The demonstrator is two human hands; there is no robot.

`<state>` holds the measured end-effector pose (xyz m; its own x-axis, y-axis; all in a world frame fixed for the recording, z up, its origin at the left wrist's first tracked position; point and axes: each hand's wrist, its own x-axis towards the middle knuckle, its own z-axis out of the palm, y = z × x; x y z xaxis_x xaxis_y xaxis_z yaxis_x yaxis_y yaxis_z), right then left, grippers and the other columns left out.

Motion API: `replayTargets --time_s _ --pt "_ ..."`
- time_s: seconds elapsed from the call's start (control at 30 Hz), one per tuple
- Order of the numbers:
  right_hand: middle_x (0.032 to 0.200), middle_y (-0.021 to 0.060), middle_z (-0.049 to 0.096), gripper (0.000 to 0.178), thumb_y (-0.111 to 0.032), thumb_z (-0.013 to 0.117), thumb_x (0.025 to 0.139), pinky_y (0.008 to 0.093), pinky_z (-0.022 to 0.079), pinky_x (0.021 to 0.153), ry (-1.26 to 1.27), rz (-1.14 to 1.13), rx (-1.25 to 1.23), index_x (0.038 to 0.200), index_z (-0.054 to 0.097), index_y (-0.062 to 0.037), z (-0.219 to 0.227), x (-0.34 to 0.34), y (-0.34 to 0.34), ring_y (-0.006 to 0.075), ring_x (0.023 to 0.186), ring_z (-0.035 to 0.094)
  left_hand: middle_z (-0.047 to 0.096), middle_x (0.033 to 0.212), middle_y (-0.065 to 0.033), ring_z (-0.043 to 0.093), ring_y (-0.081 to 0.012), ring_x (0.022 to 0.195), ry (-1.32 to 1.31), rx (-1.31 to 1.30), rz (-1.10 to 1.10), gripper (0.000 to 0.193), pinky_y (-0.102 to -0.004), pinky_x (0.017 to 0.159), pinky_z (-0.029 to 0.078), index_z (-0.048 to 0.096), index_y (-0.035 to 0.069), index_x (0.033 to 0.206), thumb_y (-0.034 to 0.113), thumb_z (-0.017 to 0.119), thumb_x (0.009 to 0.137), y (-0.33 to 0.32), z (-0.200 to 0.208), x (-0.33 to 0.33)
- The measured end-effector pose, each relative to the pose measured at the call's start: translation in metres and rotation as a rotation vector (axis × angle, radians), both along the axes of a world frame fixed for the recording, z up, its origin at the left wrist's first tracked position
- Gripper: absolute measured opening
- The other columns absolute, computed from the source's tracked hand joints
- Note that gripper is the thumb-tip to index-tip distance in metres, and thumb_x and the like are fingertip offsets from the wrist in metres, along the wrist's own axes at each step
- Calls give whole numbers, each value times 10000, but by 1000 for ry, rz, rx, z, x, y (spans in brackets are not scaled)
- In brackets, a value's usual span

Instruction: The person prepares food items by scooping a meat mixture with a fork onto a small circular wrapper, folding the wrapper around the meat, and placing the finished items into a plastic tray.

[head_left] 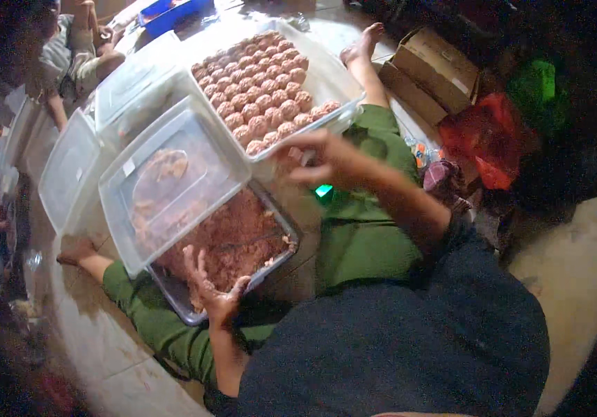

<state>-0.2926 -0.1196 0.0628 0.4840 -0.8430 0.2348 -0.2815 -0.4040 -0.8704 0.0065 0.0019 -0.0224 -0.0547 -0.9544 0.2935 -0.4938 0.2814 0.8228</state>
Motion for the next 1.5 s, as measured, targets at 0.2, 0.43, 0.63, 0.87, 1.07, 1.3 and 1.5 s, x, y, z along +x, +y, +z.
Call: replayTargets --time_s 0.2,0.43,0.63,0.87,1.07,1.3,1.5 --pt "835 93 640 310 -174 654 692 287 477 701 596 -374 -100 967 596 -44 1 -107 -123 187 788 605 253 1379 -114 236 -285 1287 28 12 19 927 -418 1049 253 282 37 1312 195 808 565 -8 1 -7" --pt "906 192 613 724 -201 741 567 364 478 743 738 -406 58 1166 385 -4 -44 -107 -166 329 869 593 262 1370 -128 284 -283 1261 93 0 23 916 -430 1032 289 293 27 1310 142 806 560 -11 -13 -2" --pt "864 180 613 695 -77 711 635 338 477 675 758 -448 14 1214 326 -73 -64 -119 -165 271 819 610 283 1359 -127 323 -286 1240 60 76 57 881 -421 1016 314 324 17 1293 105 804 560 -9 -11 -1" --pt "771 158 616 697 -71 697 664 371 474 643 429 -474 32 1249 319 -105 -77 -111 -169 270 734 613 308 1355 -99 302 -267 1255 50 58 41 796 -432 1013 312 325 38 1301 62 752 629 -8 -15 1" --pt "841 175 595 713 -67 681 689 370 470 675 329 -460 231 1292 304 -109 -62 -98 -164 268 765 587 301 1344 -123 334 -282 1230 18 3 57 756 -418 991 337 341 30 1285 33 742 645 -8 -22 3" --pt "1115 214 509 478 51 557 694 369 426 850 334 -502 59 1154 501 -62 -43 -121 -160 279 1004 521 320 1329 -122 365 -287 1207 19 -33 58 687 -418 980 350 345 23 1277 13 697 687 -11 -24 1" --pt "1139 156 504 435 110 513 646 373 416 894 569 -347 -358 1044 561 -59 -46 -110 -148 316 1074 497 347 1301 -138 383 -292 1187 -64 -73 95 595 -416 970 372 378 6 1232 9 672 714 -12 -26 1"
